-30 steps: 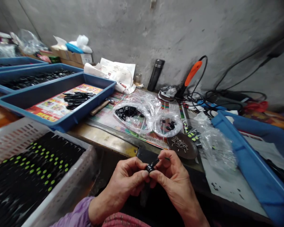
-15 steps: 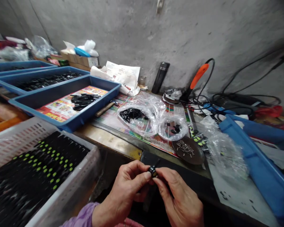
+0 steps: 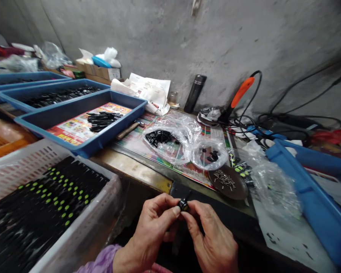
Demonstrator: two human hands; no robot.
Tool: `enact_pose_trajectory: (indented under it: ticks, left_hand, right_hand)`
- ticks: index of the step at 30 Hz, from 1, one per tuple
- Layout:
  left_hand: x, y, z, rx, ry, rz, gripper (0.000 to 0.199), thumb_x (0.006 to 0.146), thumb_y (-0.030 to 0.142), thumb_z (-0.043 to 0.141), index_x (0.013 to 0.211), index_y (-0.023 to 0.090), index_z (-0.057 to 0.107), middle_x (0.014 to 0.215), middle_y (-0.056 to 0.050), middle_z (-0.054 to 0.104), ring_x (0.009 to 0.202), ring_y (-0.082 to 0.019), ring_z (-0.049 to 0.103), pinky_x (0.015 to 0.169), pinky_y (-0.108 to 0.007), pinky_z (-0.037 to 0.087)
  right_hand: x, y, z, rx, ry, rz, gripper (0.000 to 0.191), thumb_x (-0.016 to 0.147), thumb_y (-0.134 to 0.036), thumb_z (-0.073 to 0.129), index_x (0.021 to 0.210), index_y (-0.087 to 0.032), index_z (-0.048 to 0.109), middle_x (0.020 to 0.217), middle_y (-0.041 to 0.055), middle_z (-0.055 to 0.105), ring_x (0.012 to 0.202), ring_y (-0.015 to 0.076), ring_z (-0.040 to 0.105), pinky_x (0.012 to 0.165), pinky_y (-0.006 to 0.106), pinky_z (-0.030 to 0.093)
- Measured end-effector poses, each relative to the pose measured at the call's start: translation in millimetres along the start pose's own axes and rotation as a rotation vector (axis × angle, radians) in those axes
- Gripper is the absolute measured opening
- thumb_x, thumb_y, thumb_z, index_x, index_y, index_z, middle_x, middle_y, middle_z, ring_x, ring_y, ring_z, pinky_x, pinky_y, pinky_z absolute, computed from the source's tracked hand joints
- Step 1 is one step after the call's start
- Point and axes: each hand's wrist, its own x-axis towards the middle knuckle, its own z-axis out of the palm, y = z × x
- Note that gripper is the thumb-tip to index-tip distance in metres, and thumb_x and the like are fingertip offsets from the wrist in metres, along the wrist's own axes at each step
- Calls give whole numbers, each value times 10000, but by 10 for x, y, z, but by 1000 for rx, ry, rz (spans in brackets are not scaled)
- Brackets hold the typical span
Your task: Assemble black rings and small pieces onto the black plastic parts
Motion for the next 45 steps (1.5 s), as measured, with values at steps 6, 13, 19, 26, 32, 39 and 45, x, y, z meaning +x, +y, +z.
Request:
enact_pose_trajectory:
  ticks: [6,13,19,26,32,39,45]
  left_hand:
    - [7,-11,-15,-6,20,-6,374,699,456,802,768,132,628,458,78,415,384,-31,315,383,-160,219]
    - [4,15,-15,-6,17,8,364,700,442,799,783,132,628,457,75,422,393,-37,325,388,-162,227]
    - [14,16,-13,3,25,20,365,701,444,799,778,131,628,498,62,447,406,-34,326,388,-162,244]
    - [-1,18,18,-46,11,3,369,691,445,810,753,132,622,463,66,445,383,-32,336,375,-157,243]
    - [-28,7,10,-42,48,15,378,669,448,827,764,131,644,497,61,466,390,-34,357,371,-154,263]
    - [-30,17,-3,-18,31,15,395,679,471,810,787,125,654,460,67,435,384,-36,332,375,-158,256]
    - [-40,-14,-11,-19,26,14,367,700,454,803,788,133,649,460,70,436,389,-36,332,384,-161,252]
  right_hand:
    - [-11,22,12,-31,-12,-25,250,1082,-274,409,1015,-109,585,827,78,680,725,180,699,635,246,544]
    - [-33,7,73,-136,28,-52,248,1080,-285,428,1029,-89,571,799,83,660,688,172,672,607,252,497]
    - [-22,22,119,-113,16,-51,242,1073,-276,442,971,-91,559,704,50,588,589,161,601,549,261,462]
    - [-15,-55,137,-6,126,147,267,1065,-406,447,1062,-153,529,738,22,611,550,138,614,525,219,503]
    - [-60,-104,107,-22,89,110,241,1076,-355,424,1066,-153,555,843,66,671,705,163,685,646,210,553]
    - [-56,-58,23,5,5,56,214,1077,-287,426,1119,-120,554,896,82,673,746,162,688,676,217,552]
    - [46,-13,51,-71,30,-15,266,1084,-321,416,975,-131,566,714,36,632,576,149,639,532,248,474]
